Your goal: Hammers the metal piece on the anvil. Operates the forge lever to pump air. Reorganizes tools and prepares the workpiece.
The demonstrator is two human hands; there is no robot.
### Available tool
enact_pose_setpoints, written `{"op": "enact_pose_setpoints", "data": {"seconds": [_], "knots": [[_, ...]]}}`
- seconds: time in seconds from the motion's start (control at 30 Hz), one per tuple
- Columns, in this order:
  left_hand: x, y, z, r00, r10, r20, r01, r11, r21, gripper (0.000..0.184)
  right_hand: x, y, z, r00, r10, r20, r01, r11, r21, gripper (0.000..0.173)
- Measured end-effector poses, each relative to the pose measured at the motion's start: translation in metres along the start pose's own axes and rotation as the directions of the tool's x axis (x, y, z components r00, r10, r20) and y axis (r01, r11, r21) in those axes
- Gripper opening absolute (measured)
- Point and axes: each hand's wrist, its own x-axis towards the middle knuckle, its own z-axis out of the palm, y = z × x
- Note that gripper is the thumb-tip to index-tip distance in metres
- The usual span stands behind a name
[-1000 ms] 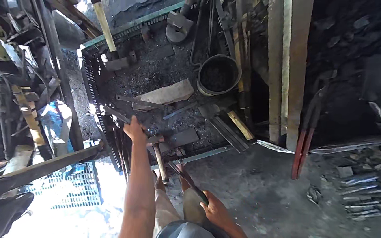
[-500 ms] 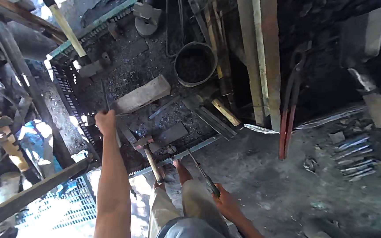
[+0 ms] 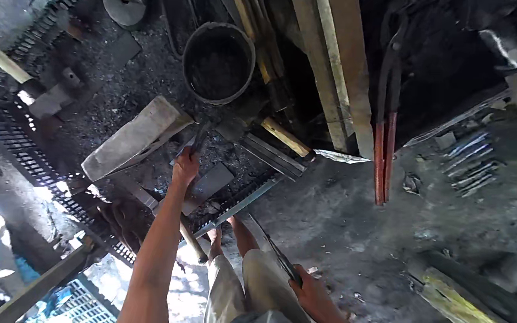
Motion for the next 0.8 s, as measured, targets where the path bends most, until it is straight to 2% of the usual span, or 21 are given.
{"op": "enact_pose_setpoints", "data": {"seconds": [0.13, 0.2, 0.33, 0.43, 0.47, 0.63, 0.7, 0.8], "knots": [[0.040, -0.003, 0.004, 0.997, 0.021, -0.079, 0.009, 0.931, 0.365, 0.044, 0.002, 0.029, 0.024, 0.998, 0.059, 0.011, -0.059, 0.997, 0.049, 0.041], [0.043, -0.010, 0.009, 0.991, 0.005, -0.133, 0.057, 0.888, 0.456, 0.044, 0.004, 0.038, 0.035, 0.996, 0.087, 0.007, -0.087, 0.994, 0.073, 0.041], [0.037, -0.028, 0.029, 0.980, -0.017, -0.197, 0.089, 0.926, 0.366, 0.044, 0.008, 0.052, 0.060, 0.993, 0.118, -0.024, -0.114, 0.984, 0.137, 0.041], [0.045, -0.031, 0.044, 0.982, -0.072, -0.172, 0.129, 0.928, 0.349, 0.076, 0.013, 0.057, 0.072, 0.993, 0.118, -0.029, -0.111, 0.975, 0.192, 0.040], [0.048, -0.030, 0.051, 0.979, -0.072, -0.190, 0.139, 0.919, 0.369, 0.080, 0.013, 0.056, 0.075, 0.993, 0.118, -0.032, -0.109, 0.973, 0.205, 0.040], [0.045, -0.010, 0.074, 0.936, -0.177, -0.303, 0.281, 0.896, 0.344, 0.082, -0.001, 0.063, 0.085, 0.989, 0.132, -0.068, -0.111, 0.962, 0.250, 0.039], [0.047, -0.002, 0.076, 0.926, -0.212, -0.312, 0.313, 0.894, 0.322, 0.085, -0.014, 0.078, 0.091, 0.987, 0.143, -0.069, -0.120, 0.957, 0.263, 0.041], [0.055, -0.002, 0.081, 0.929, -0.189, -0.320, 0.313, 0.860, 0.404, 0.084, -0.030, 0.108, 0.105, 0.979, 0.189, -0.072, -0.162, 0.946, 0.281, 0.046]]}}
